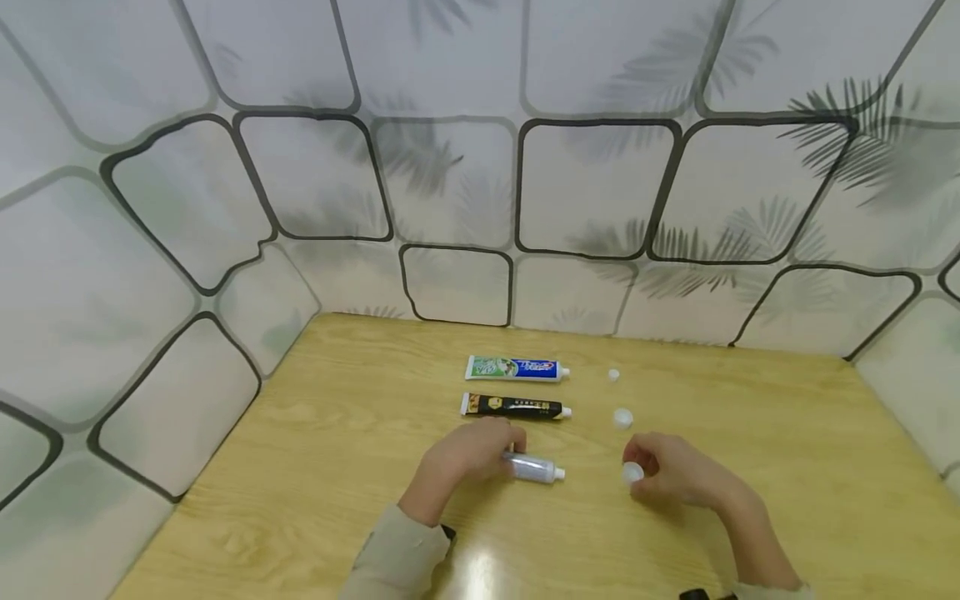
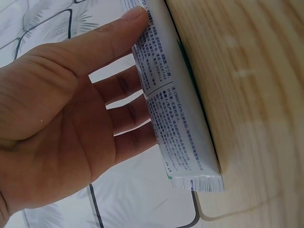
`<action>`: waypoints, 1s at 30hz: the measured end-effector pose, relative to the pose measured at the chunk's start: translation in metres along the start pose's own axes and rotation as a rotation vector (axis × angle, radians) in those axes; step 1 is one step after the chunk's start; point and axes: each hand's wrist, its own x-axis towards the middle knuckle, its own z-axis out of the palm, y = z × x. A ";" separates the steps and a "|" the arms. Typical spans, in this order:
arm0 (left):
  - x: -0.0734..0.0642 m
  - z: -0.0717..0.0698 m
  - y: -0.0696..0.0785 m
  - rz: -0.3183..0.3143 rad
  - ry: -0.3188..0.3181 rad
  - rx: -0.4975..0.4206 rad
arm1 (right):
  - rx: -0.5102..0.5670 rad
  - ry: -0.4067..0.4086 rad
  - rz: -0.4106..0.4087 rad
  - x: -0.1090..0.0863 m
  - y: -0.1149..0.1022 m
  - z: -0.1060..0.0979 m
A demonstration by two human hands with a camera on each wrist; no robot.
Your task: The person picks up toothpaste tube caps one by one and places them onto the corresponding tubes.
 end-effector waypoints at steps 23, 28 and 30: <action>-0.001 -0.002 -0.005 -0.026 -0.027 -0.098 | -0.044 0.003 -0.001 0.004 -0.004 0.006; 0.002 -0.004 -0.001 -0.021 -0.028 -0.062 | -0.047 0.015 0.007 0.001 -0.004 0.004; 0.002 -0.003 0.000 -0.025 -0.039 -0.031 | -0.026 0.008 0.010 0.000 -0.005 0.004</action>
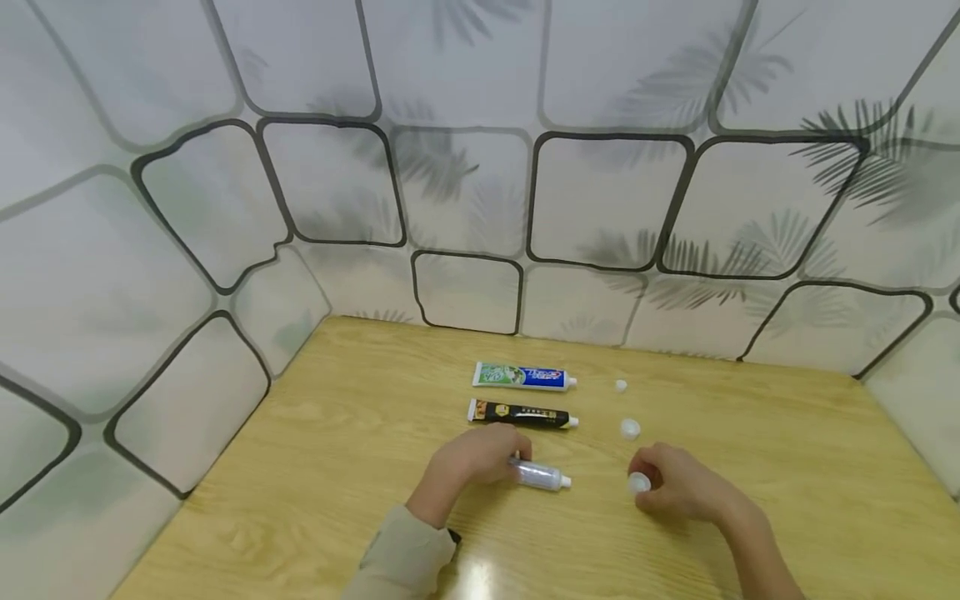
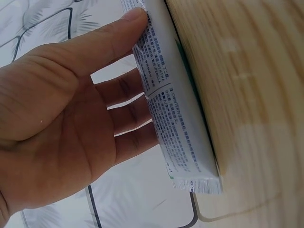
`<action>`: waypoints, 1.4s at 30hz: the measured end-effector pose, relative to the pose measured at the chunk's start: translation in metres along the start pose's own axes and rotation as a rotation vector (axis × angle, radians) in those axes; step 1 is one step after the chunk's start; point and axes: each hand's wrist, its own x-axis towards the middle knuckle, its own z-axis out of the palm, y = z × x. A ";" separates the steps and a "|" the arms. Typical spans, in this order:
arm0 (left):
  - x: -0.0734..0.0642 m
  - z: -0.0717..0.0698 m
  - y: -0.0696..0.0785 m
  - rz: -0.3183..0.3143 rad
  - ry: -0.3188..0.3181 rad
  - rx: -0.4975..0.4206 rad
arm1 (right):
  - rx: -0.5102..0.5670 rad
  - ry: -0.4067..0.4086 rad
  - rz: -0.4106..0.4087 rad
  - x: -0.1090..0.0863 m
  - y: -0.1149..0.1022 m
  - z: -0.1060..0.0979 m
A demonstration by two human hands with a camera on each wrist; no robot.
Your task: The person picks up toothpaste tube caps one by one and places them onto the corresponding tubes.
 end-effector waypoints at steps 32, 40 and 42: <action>0.000 -0.003 -0.005 0.110 0.087 -0.004 | 0.062 0.009 0.039 -0.015 -0.005 -0.002; -0.007 -0.012 -0.006 0.145 0.113 -0.113 | 0.063 0.013 0.033 -0.015 -0.008 -0.001; -0.008 -0.014 -0.005 0.158 0.121 -0.123 | 0.054 0.023 0.021 -0.014 -0.009 -0.001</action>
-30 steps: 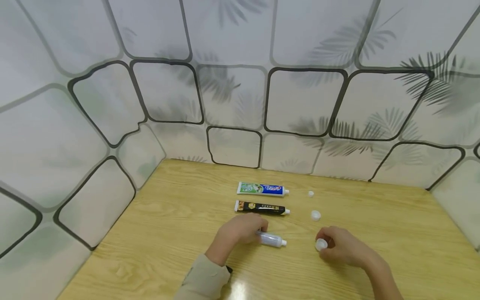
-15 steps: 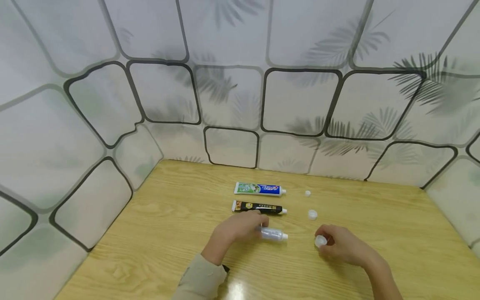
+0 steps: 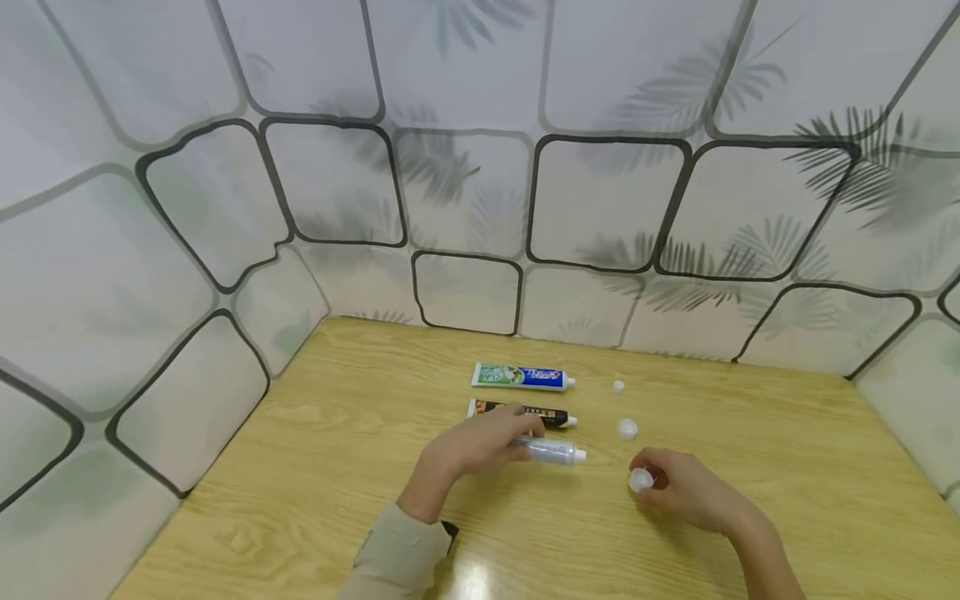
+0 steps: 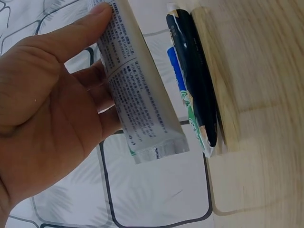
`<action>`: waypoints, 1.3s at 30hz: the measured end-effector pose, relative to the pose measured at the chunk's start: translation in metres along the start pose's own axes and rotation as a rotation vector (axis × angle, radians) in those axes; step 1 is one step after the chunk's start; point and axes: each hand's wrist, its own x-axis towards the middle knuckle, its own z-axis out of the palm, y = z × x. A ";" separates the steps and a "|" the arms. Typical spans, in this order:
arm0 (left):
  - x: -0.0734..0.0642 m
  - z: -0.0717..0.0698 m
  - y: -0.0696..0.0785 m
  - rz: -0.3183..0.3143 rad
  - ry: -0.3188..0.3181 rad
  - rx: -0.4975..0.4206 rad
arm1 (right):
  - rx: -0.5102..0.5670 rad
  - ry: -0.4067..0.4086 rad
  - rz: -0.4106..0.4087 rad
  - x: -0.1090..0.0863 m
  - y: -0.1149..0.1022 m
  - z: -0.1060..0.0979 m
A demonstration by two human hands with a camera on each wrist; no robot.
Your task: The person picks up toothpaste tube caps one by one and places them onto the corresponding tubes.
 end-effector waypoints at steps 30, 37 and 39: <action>-0.012 -0.031 0.013 0.271 0.147 -0.098 | -0.082 0.251 -0.014 -0.001 -0.031 -0.008; -0.017 -0.035 0.016 0.317 0.165 -0.130 | -0.074 0.399 -0.137 -0.006 -0.061 -0.014; -0.018 -0.036 0.016 0.329 0.180 -0.142 | -0.087 0.418 -0.168 -0.007 -0.070 -0.015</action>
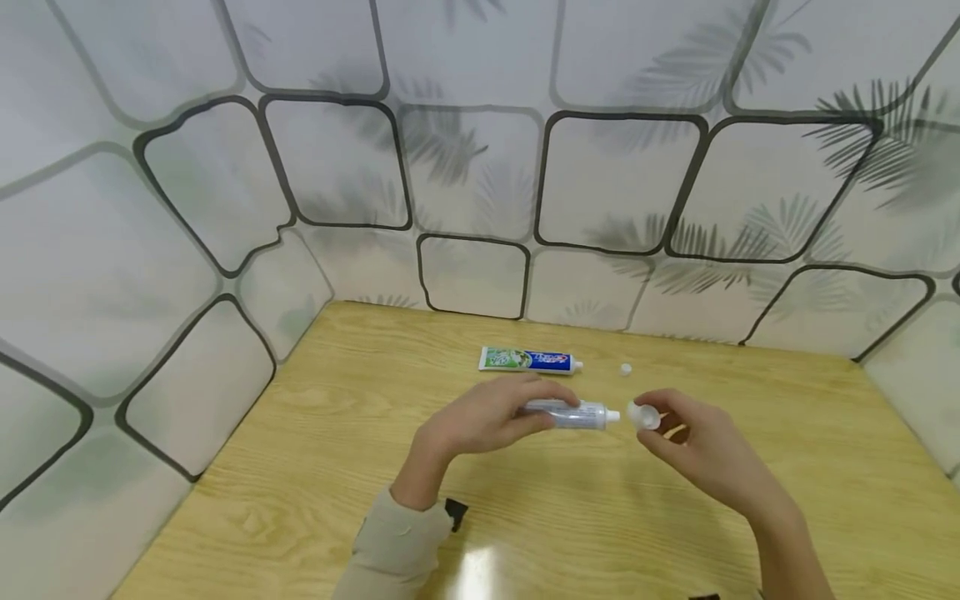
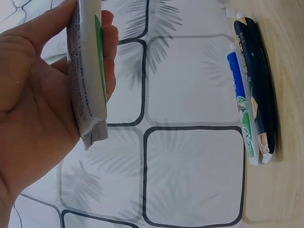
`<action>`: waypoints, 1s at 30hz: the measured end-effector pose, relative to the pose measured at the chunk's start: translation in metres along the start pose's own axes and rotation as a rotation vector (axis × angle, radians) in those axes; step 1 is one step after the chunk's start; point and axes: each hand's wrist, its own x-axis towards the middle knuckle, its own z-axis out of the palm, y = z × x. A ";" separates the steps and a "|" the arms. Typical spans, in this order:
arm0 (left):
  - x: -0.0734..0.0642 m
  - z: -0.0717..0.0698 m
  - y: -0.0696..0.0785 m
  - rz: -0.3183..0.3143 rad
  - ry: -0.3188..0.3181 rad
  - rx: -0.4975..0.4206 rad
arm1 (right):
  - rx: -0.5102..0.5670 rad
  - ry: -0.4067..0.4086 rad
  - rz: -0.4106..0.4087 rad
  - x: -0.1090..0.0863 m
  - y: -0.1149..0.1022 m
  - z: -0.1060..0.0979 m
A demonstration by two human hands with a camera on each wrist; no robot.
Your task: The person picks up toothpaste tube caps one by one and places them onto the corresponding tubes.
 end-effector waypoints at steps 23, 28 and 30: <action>-0.001 -0.003 0.011 0.071 0.132 0.000 | -0.042 0.159 -0.101 -0.001 -0.022 -0.008; 0.001 -0.001 0.013 0.066 0.118 -0.025 | -0.027 0.159 -0.119 -0.002 -0.026 -0.010; 0.001 0.000 0.014 0.060 0.107 -0.042 | -0.021 0.159 -0.126 -0.003 -0.026 -0.011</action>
